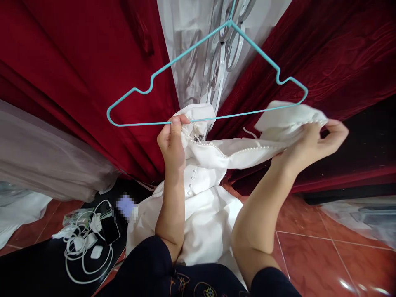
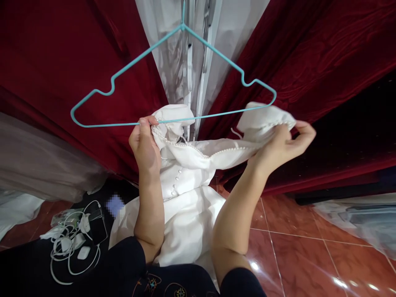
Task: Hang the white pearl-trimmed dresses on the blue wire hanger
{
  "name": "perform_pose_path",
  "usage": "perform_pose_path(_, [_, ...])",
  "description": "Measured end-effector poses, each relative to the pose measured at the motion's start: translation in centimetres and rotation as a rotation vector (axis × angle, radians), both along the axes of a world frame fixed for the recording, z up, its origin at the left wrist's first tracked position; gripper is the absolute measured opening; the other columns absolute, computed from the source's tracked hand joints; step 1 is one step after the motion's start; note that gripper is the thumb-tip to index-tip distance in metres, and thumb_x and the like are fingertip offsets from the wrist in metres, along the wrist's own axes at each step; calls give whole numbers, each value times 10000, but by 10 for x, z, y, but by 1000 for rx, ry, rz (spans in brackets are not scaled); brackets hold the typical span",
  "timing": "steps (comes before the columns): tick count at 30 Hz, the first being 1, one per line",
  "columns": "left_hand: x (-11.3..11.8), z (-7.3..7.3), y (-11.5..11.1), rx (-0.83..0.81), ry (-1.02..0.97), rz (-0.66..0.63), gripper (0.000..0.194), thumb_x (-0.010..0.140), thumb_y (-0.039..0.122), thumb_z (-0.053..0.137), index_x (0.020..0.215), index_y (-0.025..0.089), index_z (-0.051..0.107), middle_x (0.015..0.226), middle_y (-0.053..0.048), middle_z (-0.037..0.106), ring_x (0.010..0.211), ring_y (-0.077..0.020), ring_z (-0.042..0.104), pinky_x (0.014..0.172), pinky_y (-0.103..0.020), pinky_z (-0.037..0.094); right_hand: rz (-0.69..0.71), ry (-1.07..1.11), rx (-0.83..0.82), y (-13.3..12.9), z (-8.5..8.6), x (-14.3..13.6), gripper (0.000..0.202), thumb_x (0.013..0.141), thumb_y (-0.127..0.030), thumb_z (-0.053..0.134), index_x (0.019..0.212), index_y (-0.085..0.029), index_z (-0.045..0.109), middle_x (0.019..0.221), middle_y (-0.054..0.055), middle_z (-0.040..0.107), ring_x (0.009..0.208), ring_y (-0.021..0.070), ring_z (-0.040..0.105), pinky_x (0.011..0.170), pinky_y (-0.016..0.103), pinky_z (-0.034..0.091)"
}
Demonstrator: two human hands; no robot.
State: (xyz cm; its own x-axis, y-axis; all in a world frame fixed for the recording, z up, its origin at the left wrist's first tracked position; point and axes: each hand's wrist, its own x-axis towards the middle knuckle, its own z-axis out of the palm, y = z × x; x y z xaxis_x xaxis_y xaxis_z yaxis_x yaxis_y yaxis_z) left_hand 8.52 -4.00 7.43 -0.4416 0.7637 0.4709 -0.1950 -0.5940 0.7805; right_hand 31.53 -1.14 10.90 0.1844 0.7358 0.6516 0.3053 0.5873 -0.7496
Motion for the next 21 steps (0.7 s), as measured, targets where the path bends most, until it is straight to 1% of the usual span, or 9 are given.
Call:
perform_pose_path(3, [1, -2, 0, -21, 17, -6, 496, 1014, 668, 676, 845, 206, 739, 931, -39, 704, 965, -188, 688, 965, -298, 545, 16, 36, -49, -10, -9, -28, 349, 1057, -519, 552, 1166, -230, 714, 993, 72, 680, 1008, 245, 719, 735, 354, 624])
perform_pose_path(5, [1, -2, 0, -16, 13, -20, 490, 1014, 667, 678, 855, 208, 744, 949, -40, 709, 982, -188, 690, 977, -299, 544, 28, 52, -71, -16, -17, -39, 329, 1034, -511, 595, 1175, -244, 725, 1014, 66, 696, 1010, 236, 715, 765, 359, 619])
perform_pose_path(8, [1, -1, -1, -21, 10, -12, 492, 1013, 675, 675, 854, 213, 742, 936, -36, 708, 970, -187, 695, 974, -302, 552, 46, 45, -57, -20, -30, -47, 295, 1011, -492, 636, 1144, -254, 749, 1027, 46, 719, 954, 193, 697, 832, 363, 601])
perform_pose_path(11, [-1, 0, -4, -10, 53, 14, 494, 1032, 660, 649, 850, 214, 754, 951, -46, 732, 1004, -199, 712, 1018, -322, 553, 37, 59, -22, -19, -41, -50, 288, 1008, -501, 632, 1032, -239, 750, 959, 26, 711, 866, 155, 655, 845, 346, 572])
perform_pose_path(14, [-9, -6, -6, -2, 141, -53, 369, 1019, 570, 707, 965, 220, 809, 1121, -69, 783, 1170, -232, 722, 1116, -355, 533, -6, 115, 2, -15, -47, -55, 315, 999, -535, 632, 975, -235, 725, 923, 21, 688, 848, 153, 637, 829, 333, 555])
perform_pose_path(16, [-20, -16, -5, -23, 177, -116, 268, 936, 465, 813, 1041, 219, 826, 1249, -78, 786, 1264, -260, 707, 1137, -365, 532, -19, 124, 7, -13, -49, -59, 322, 992, -548, 637, 978, -237, 720, 921, 23, 685, 848, 157, 636, 828, 333, 552])
perform_pose_path(17, [-27, -22, -2, -53, 167, -109, 263, 889, 414, 846, 1058, 213, 829, 1265, -81, 789, 1264, -268, 712, 1121, -362, 544, -21, 119, 6, -13, -50, -61, 324, 993, -549, 633, 982, -237, 719, 924, 25, 688, 852, 160, 639, 829, 335, 550])
perform_pose_path(19, [-45, -34, 5, -136, 96, 11, 283, 834, 358, 857, 1061, 191, 831, 1208, -83, 811, 1183, -261, 745, 1061, -345, 572, -31, 105, 1, -13, -51, -64, 324, 998, -544, 619, 985, -235, 717, 932, 28, 691, 856, 165, 641, 827, 337, 544])
perform_pose_path(21, [-65, -42, 12, -184, 2, 200, 298, 836, 344, 843, 1082, 177, 827, 1141, -70, 822, 1108, -240, 763, 1033, -341, 580, -46, 102, -2, -13, -51, -66, 309, 998, -522, 610, 977, -234, 717, 933, 26, 688, 847, 167, 636, 814, 335, 530])
